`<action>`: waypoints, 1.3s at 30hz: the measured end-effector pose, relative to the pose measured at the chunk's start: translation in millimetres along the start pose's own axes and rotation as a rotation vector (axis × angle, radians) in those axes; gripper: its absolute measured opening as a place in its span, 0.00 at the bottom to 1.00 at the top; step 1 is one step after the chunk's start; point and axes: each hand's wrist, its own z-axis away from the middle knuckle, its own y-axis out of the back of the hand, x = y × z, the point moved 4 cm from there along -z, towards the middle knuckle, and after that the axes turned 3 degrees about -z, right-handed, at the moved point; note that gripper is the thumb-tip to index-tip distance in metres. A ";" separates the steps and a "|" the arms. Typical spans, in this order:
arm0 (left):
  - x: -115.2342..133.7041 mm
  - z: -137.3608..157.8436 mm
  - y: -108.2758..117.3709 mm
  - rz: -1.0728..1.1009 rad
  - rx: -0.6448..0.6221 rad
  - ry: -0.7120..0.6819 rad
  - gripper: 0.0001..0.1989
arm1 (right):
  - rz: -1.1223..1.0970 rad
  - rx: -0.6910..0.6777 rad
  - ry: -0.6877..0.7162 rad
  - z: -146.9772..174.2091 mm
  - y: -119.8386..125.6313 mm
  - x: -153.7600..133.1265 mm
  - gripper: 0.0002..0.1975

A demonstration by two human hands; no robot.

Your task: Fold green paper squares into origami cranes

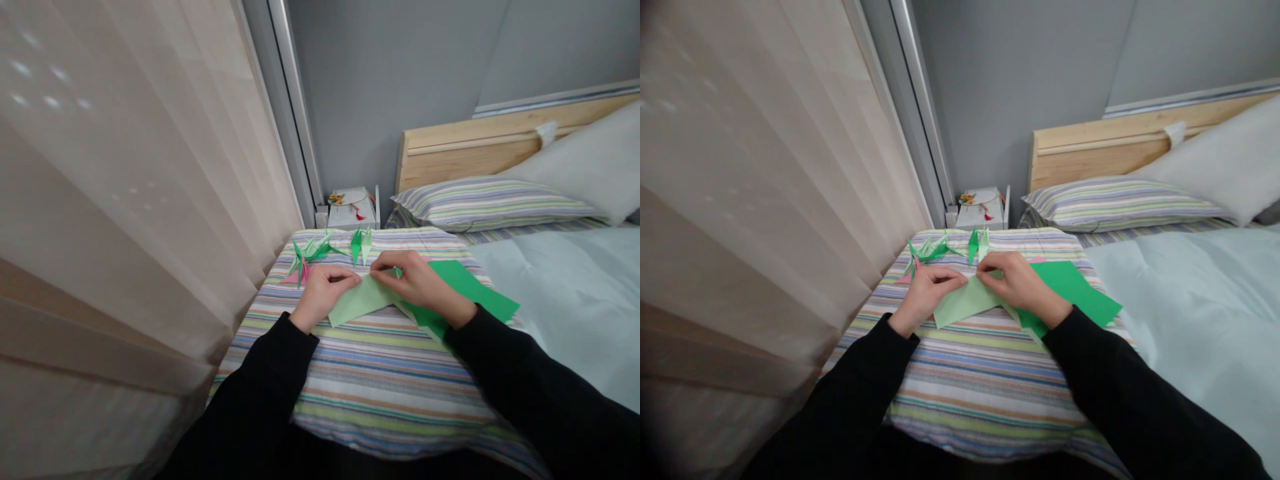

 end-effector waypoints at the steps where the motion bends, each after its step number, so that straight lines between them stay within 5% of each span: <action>1: -0.6 -0.2 1.0 0.016 0.013 0.011 0.06 | -0.002 0.026 -0.016 -0.3 2.9 0.9 0.09; 12: -6.5 1.1 7.0 0.203 0.171 0.183 0.10 | -0.211 0.466 -0.258 -0.2 23.8 30.2 0.09; 18: -2.6 2.0 4.6 0.174 0.117 0.127 0.11 | -0.387 0.231 -0.244 -1.7 7.3 18.2 0.11; 28: 1.6 1.0 2.4 0.067 0.020 0.037 0.09 | -0.363 0.203 -0.298 -2.1 -2.2 4.8 0.13; 39: 0.3 0.7 5.3 0.151 0.096 0.103 0.09 | -0.222 0.434 -0.287 0.6 16.4 15.6 0.12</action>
